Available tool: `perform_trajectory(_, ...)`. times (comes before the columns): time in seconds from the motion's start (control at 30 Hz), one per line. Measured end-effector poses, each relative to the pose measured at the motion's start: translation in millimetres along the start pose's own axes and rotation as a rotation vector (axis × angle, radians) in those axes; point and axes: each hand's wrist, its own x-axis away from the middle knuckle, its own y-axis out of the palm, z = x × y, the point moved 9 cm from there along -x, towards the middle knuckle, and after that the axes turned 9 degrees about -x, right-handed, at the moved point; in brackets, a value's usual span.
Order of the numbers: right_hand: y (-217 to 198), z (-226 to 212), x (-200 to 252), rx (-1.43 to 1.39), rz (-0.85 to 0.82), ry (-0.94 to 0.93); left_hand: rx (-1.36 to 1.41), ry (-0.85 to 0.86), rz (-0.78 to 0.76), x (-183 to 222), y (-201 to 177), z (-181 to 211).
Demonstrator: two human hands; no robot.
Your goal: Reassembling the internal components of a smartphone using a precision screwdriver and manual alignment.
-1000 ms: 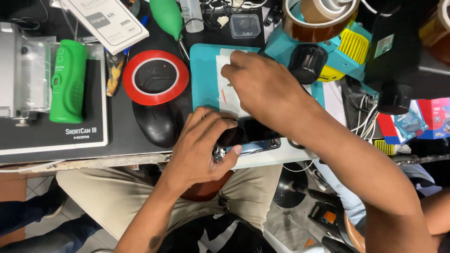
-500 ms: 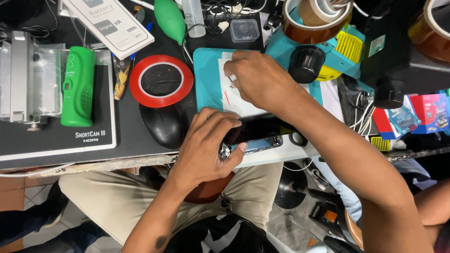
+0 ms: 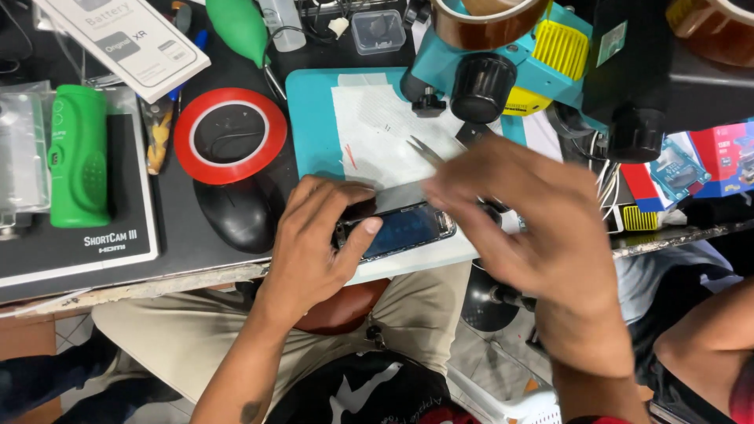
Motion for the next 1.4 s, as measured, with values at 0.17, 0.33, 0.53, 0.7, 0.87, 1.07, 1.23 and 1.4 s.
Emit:
perform_trajectory(0.17,7,43,80,0.017,0.223,-0.014,-0.007,-0.055,0.013,-4,0,0)
perform_trajectory(0.33,40,61,82,0.113,0.193,-0.046,-0.006,-0.110,0.024,-6,6,-4)
perform_trajectory(0.53,51,55,80,0.264,0.238,-0.220,0.067,-0.125,0.173,-4,1,-10)
perform_trajectory(0.7,49,55,92,0.356,0.228,-0.164,0.091,-0.089,0.184,-4,2,-11)
perform_trajectory(0.87,65,54,111,0.471,0.179,-0.151,0.088,-0.094,0.189,-5,1,-10)
perform_trajectory(1.07,77,61,116,0.559,0.086,-0.046,0.090,-0.089,0.184,-5,3,-11)
perform_trajectory(1.23,82,68,115,0.603,0.057,0.016,0.092,-0.087,0.191,-4,3,-11)
perform_trajectory(1.4,83,68,111,0.610,0.051,0.045,0.090,-0.086,0.193,-3,2,-10)
